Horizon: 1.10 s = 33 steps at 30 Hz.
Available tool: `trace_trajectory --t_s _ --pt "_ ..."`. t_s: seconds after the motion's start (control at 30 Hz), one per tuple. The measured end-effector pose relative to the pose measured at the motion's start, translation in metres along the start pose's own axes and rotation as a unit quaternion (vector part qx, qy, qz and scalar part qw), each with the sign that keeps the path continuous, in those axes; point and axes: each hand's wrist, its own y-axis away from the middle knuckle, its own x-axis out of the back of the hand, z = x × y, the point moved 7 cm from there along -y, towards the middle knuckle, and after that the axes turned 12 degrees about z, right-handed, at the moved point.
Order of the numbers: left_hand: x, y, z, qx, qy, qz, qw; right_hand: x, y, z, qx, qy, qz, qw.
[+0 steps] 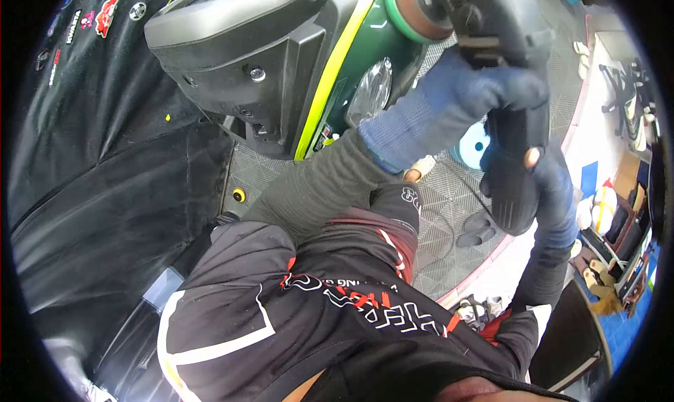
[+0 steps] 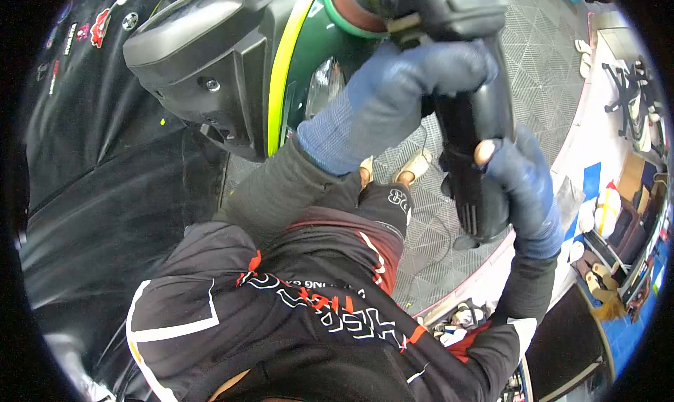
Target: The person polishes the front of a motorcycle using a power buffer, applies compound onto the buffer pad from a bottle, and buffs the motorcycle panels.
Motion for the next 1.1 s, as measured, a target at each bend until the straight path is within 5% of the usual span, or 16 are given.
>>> trace_trajectory --t_s 0.03,0.17,0.23,0.3,0.33,0.5,0.57,0.63,0.77,0.83,0.9,1.03,1.1 --pt "0.001 0.006 -0.010 0.093 0.022 -0.011 0.995 0.004 -0.003 0.003 -0.005 0.003 -0.016 1.000" --pt "0.007 0.014 -0.016 -0.018 -0.037 -0.067 0.997 -0.003 -0.002 0.035 0.022 -0.023 -0.027 0.999" --pt "0.015 0.025 -0.034 0.029 -0.060 -0.096 0.993 -0.010 -0.009 0.057 0.099 -0.037 -0.039 0.994" --pt "0.025 0.036 -0.041 0.008 -0.113 -0.124 0.986 -0.010 -0.008 0.095 0.024 -0.027 -0.055 0.998" --pt "0.031 0.041 -0.043 0.014 -0.115 -0.126 0.985 -0.015 -0.009 0.100 0.082 -0.024 -0.035 0.996" --pt "0.061 0.068 -0.067 0.152 -0.224 -0.179 0.946 -0.039 -0.013 0.175 0.133 -0.107 -0.028 0.985" --pt "0.073 0.072 -0.075 0.105 -0.196 -0.141 0.965 -0.044 -0.019 0.202 0.115 -0.132 0.003 0.985" --pt "0.076 0.080 -0.083 0.057 -0.266 -0.189 0.944 -0.054 -0.021 0.208 0.189 -0.064 -0.011 0.980" --pt "0.082 0.098 -0.100 -0.051 -0.332 -0.268 0.903 -0.067 -0.020 0.242 0.148 -0.060 -0.021 0.987" --pt "0.087 0.106 -0.110 0.024 -0.306 -0.260 0.915 -0.072 -0.015 0.276 0.121 -0.071 0.004 0.990" --pt "0.098 0.104 -0.114 0.092 -0.267 -0.190 0.940 -0.079 -0.010 0.276 0.284 0.073 0.021 0.956" --pt "0.083 0.095 -0.099 0.065 -0.277 -0.238 0.929 -0.077 -0.003 0.249 0.247 0.031 0.004 0.968" --pt "0.076 0.083 -0.085 0.070 -0.253 -0.209 0.942 -0.066 0.001 0.226 0.160 -0.100 0.074 0.979"
